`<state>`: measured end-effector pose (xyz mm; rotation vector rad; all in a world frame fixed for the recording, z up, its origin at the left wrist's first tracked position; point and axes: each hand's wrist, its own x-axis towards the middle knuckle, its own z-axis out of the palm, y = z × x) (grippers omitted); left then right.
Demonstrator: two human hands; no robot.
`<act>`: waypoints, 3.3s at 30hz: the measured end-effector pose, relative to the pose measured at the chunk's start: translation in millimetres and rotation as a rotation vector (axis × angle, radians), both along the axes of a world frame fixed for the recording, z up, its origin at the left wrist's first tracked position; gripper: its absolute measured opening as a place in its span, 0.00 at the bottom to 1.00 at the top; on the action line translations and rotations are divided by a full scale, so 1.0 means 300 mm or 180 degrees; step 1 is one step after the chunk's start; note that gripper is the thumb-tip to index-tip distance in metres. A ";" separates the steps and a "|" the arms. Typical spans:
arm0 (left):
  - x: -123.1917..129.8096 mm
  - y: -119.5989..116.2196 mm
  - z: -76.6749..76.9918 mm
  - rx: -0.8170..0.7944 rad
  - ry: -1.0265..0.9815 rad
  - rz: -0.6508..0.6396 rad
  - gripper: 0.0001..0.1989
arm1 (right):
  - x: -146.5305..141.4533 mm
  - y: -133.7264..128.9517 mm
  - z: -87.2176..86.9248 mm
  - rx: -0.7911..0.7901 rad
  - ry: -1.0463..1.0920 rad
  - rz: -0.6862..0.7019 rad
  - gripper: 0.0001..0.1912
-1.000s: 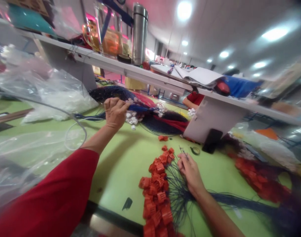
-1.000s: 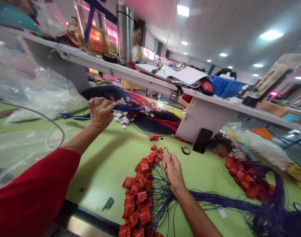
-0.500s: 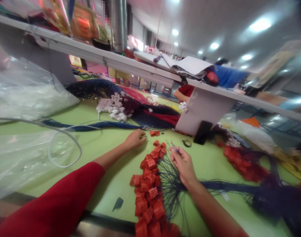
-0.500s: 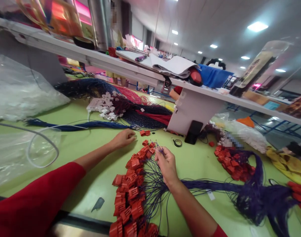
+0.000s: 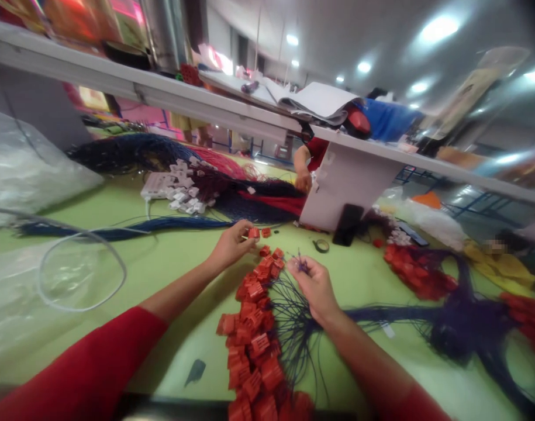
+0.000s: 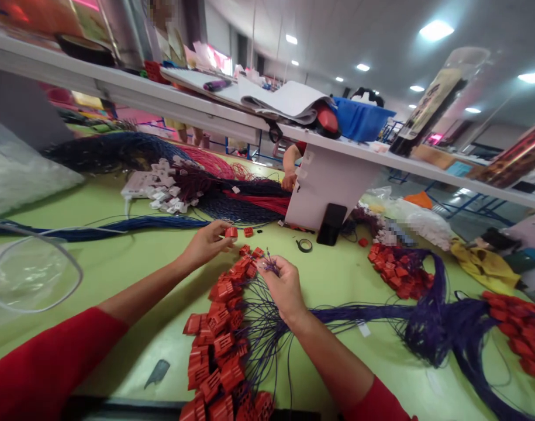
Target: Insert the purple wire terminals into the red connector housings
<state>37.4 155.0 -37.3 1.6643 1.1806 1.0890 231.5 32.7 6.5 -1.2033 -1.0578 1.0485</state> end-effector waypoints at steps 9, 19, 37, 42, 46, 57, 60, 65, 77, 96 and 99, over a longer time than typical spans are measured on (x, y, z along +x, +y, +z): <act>0.014 -0.309 0.092 -0.0737 -0.1356 -0.0483 0.20 | -0.004 -0.016 -0.004 -0.0001 -0.0206 0.0145 0.15; 0.006 -0.337 0.050 0.0224 -0.0921 -0.0235 0.16 | 0.004 -0.050 0.029 0.0196 -0.0678 0.0366 0.16; 0.009 -0.352 0.061 0.0640 -0.0429 -0.0477 0.16 | 0.013 -0.066 0.000 0.0893 -0.1771 0.0314 0.04; 0.021 -0.365 0.054 0.0875 -0.0357 -0.0653 0.16 | 0.006 -0.069 -0.009 0.0832 -0.1745 0.0670 0.02; 0.012 -0.366 0.066 0.0807 -0.0231 -0.0688 0.15 | 0.012 -0.058 -0.010 0.0690 -0.1501 0.0818 0.04; 0.026 -0.022 -0.011 0.0360 0.0877 -0.0205 0.25 | 0.034 0.026 -0.009 -0.0123 0.0013 0.0231 0.18; 0.076 0.058 -0.032 0.0284 0.1019 -0.0455 0.18 | 0.030 0.020 -0.008 -0.0257 0.0179 0.0353 0.20; 0.089 0.095 -0.054 0.0153 0.1103 -0.0885 0.17 | 0.025 0.010 0.007 -0.0169 0.0137 0.0497 0.19; -0.016 0.015 -0.071 0.0616 0.0870 -0.0661 0.10 | 0.011 -0.003 0.004 -0.0001 -0.0132 0.0595 0.22; -0.030 -0.269 0.088 0.0549 -0.0790 -0.1108 0.14 | 0.018 -0.070 0.061 0.0446 -0.1262 0.0708 0.12; -0.035 -0.268 0.089 0.0804 -0.0594 -0.1106 0.15 | 0.025 -0.067 0.053 0.0561 -0.1451 0.0737 0.09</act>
